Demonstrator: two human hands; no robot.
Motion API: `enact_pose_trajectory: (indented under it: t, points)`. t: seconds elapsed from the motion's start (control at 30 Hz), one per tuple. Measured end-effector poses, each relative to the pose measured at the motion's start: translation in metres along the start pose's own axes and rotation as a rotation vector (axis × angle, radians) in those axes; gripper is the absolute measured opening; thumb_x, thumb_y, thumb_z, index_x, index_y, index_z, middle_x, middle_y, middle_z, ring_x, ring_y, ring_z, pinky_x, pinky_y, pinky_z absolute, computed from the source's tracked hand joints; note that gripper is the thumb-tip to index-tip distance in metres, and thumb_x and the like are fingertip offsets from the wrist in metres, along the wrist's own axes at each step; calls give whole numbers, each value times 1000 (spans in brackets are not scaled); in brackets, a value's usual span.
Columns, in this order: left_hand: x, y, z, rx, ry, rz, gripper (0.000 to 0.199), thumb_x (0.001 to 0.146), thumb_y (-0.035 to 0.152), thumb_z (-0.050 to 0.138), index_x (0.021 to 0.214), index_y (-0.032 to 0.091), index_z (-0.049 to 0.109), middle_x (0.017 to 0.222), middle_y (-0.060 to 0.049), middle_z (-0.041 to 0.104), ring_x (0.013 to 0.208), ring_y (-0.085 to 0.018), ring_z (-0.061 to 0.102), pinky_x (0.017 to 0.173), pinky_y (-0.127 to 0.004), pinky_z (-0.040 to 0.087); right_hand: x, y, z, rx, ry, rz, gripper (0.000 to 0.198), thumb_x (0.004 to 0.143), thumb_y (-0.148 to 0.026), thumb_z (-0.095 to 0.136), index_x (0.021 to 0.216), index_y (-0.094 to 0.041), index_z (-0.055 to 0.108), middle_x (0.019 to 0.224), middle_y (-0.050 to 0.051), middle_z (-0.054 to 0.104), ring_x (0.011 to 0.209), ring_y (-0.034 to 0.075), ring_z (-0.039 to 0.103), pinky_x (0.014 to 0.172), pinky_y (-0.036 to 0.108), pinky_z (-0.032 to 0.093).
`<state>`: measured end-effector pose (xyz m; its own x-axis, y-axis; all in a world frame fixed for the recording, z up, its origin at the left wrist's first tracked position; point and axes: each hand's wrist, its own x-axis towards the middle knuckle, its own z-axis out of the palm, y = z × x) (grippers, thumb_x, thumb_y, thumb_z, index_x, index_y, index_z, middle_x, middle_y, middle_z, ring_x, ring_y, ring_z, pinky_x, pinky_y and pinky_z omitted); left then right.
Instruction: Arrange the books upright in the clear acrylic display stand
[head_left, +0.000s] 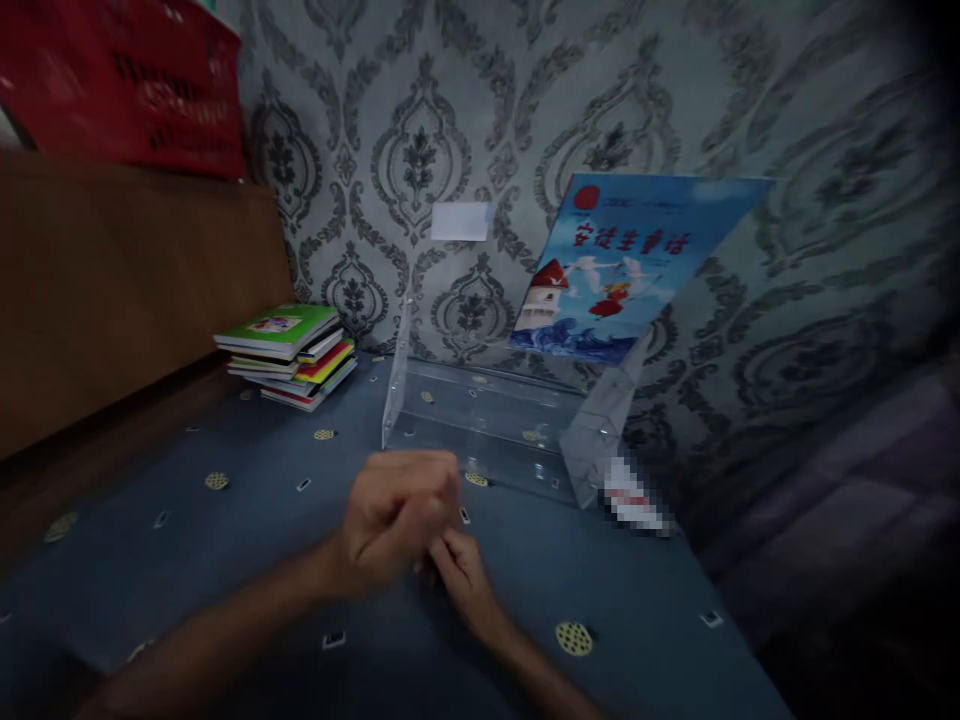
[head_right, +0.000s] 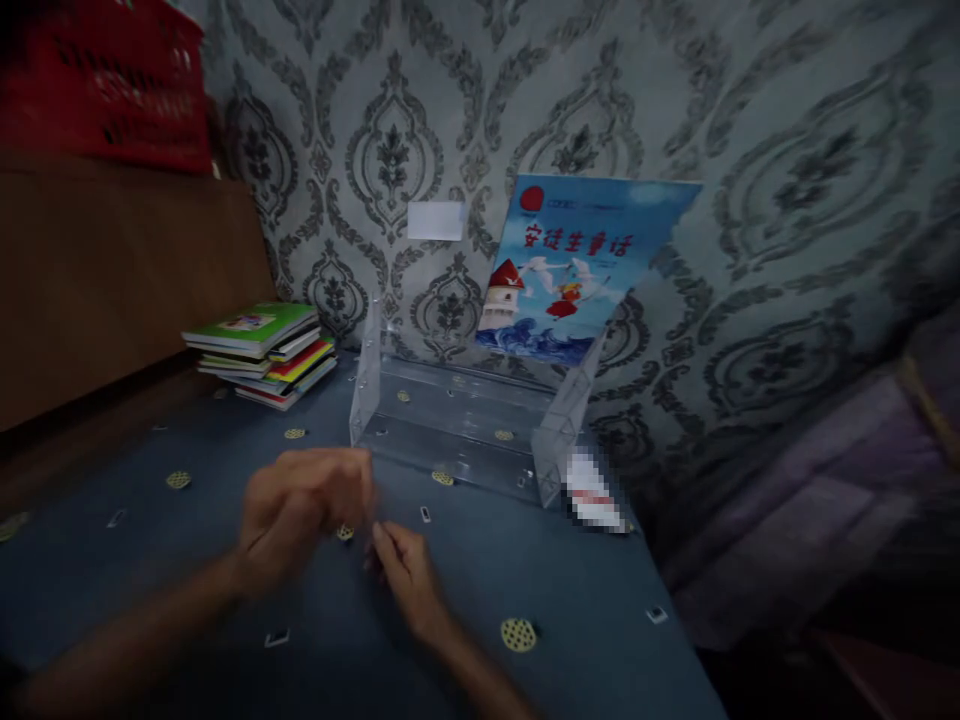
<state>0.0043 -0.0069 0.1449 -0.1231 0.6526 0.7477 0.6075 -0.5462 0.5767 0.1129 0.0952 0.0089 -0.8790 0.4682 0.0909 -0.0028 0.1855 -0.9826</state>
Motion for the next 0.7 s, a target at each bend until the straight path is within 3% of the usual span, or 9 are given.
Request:
enact_pose_trajectory:
  t: [0.07, 0.13, 0.2, 0.27, 0.37, 0.47, 0.7]
  points:
    - [5, -45, -22, 279, 23, -51, 48, 104, 49, 37, 64, 24, 44, 60, -1, 49, 60, -18, 53, 62, -34, 45, 1, 4, -1, 39, 7, 24, 67, 87, -83, 43, 68, -21, 59, 61, 2, 57, 57, 15, 52, 57, 28, 42]
    - [10, -90, -57, 623, 68, -157, 39, 101, 48, 44, 72, 23, 52, 70, -3, 57, 72, -21, 57, 72, -35, 47, 2, 4, -1, 72, 13, 54, 68, 85, -85, 46, 69, -20, 59, 61, 2, 58, 57, 15, 53, 57, 27, 42]
    - [15, -127, -99, 900, 133, -292, 30, 99, 43, 44, 88, 20, 60, 93, -11, 67, 95, -27, 61, 90, -41, 48, 2, 1, -2, 86, 13, 81, 68, 84, -85, 48, 70, -20, 59, 62, 2, 58, 57, 15, 53, 57, 27, 43]
    - [19, -152, -141, 1115, 208, -440, 37, 98, 41, 44, 111, 11, 61, 117, -23, 65, 116, -35, 56, 103, -47, 42, 3, -2, -2, 85, 13, 92, 68, 83, -85, 49, 70, -19, 60, 62, 2, 59, 56, 15, 53, 57, 28, 43]
    - [25, -171, -190, 1282, 196, -583, 63, 96, 48, 49, 141, 4, 46, 150, -29, 47, 142, -41, 39, 117, -52, 29, 3, -4, -2, 69, 4, 95, 68, 83, -85, 49, 70, -19, 61, 61, 2, 59, 56, 15, 54, 57, 28, 44]
    - [28, -179, -218, 1317, 82, -717, 82, 93, 61, 53, 152, 6, 36, 159, -29, 38, 151, -43, 27, 120, -60, 19, 3, -3, -2, 57, -2, 105, 69, 83, -86, 49, 70, -19, 62, 61, 3, 59, 56, 15, 54, 57, 28, 44]
    - [36, -184, -234, 1324, -85, -805, 82, 87, 76, 49, 143, 16, 49, 151, -27, 50, 143, -43, 41, 117, -67, 20, 4, 1, -2, 51, -1, 102, 68, 84, -85, 49, 71, -20, 63, 61, 3, 60, 55, 15, 54, 56, 28, 43]
